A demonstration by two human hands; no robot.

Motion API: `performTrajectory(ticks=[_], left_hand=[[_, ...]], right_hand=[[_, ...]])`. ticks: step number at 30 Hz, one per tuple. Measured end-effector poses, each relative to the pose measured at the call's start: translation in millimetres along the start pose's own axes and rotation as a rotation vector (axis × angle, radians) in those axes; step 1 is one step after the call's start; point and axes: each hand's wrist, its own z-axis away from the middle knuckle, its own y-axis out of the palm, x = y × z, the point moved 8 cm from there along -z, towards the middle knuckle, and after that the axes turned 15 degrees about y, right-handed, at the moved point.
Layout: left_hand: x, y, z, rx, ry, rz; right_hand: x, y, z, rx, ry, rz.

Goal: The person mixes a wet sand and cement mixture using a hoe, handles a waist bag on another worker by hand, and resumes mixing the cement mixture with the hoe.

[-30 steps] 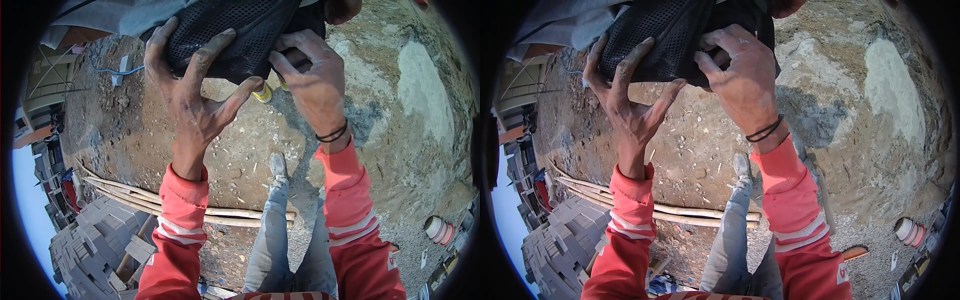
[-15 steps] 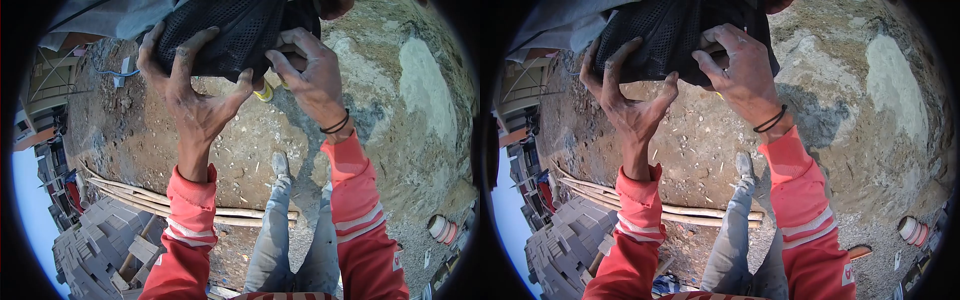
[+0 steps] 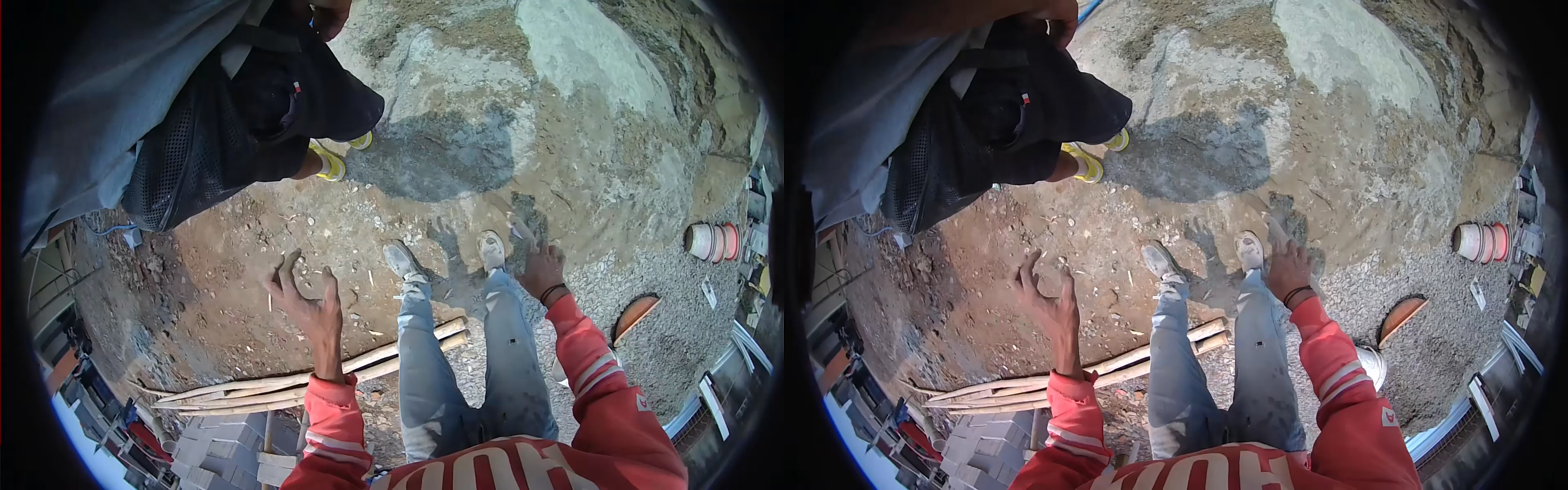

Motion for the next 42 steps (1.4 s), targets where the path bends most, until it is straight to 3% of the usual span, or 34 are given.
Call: performTrajectory(ticks=[1, 2, 4, 7, 9, 11, 13, 18, 20, 21, 24, 26, 27, 28, 30, 32, 33, 35, 38, 39, 40, 42], left_hand=[[13, 26, 33, 0.116, -0.159, 0.076], [19, 49, 69, 0.248, -0.194, 0.067], [19, 88, 134, 0.469, -0.301, 0.128], [-6, 141, 211, 0.672, -0.486, 0.372], [-33, 168, 247, 0.651, -0.616, 0.484], [-75, 210, 270, 0.647, -0.726, 0.827], [-135, 248, 281, 0.622, -1.024, 1.098], [-237, 330, 292, 0.482, -1.337, 1.194], [-254, 353, 275, 0.181, -1.458, 1.517], [-252, 361, 274, 0.156, -1.463, 1.532], [-180, 380, 299, -0.010, -1.508, 0.956], [-118, 388, 288, -0.219, -1.298, 1.004], [-88, 380, 274, -0.276, -1.321, 1.005], [-62, 375, 267, -0.259, -1.409, 1.017], [12, 378, 255, -0.308, -1.303, 0.965], [53, 341, 216, -0.354, -1.173, 0.772], [82, 344, 212, -0.365, -1.167, 0.765], [129, 355, 207, -0.361, -1.072, 0.700], [138, 363, 200, -0.299, -1.032, 0.632], [136, 372, 204, -0.214, -1.132, 0.643], [122, 383, 212, -0.127, -1.238, 0.656], [94, 406, 233, -0.076, -1.232, 0.614]], right_hand=[[-38, 17, 4, 0.039, 0.089, 0.085], [-76, 34, 7, 0.079, 0.173, 0.172], [-153, 117, -23, 0.279, 0.328, 0.021], [-185, 144, -38, 0.216, 0.170, -0.236], [-181, 140, -39, 0.173, 0.056, -0.262], [-187, 138, -36, 0.155, 0.008, -0.314], [-195, 134, -20, 0.107, -0.068, -0.320], [-217, 79, 79, 0.171, -0.166, -0.292], [-223, 72, 95, 0.181, -0.211, -0.209], [-221, 70, 98, 0.197, -0.235, -0.180], [-188, 88, 70, 0.188, -0.309, -0.117], [-142, 106, 49, 0.147, -0.345, -0.118], [-114, 116, 38, 0.130, -0.396, -0.136], [-88, 127, 29, 0.120, -0.445, -0.154], [-25, 131, 15, 0.043, -0.475, -0.160], [38, 138, 0, 0.199, -0.537, -0.208], [63, 145, -9, 0.110, -0.585, -0.290], [111, 147, -28, 0.224, -0.606, -0.265], [138, 146, -40, 0.266, -0.652, -0.272], [134, 144, -44, 0.275, -0.671, -0.260], [117, 140, -49, 0.282, -0.665, -0.258], [80, 125, -53, 0.265, -0.709, -0.221]])
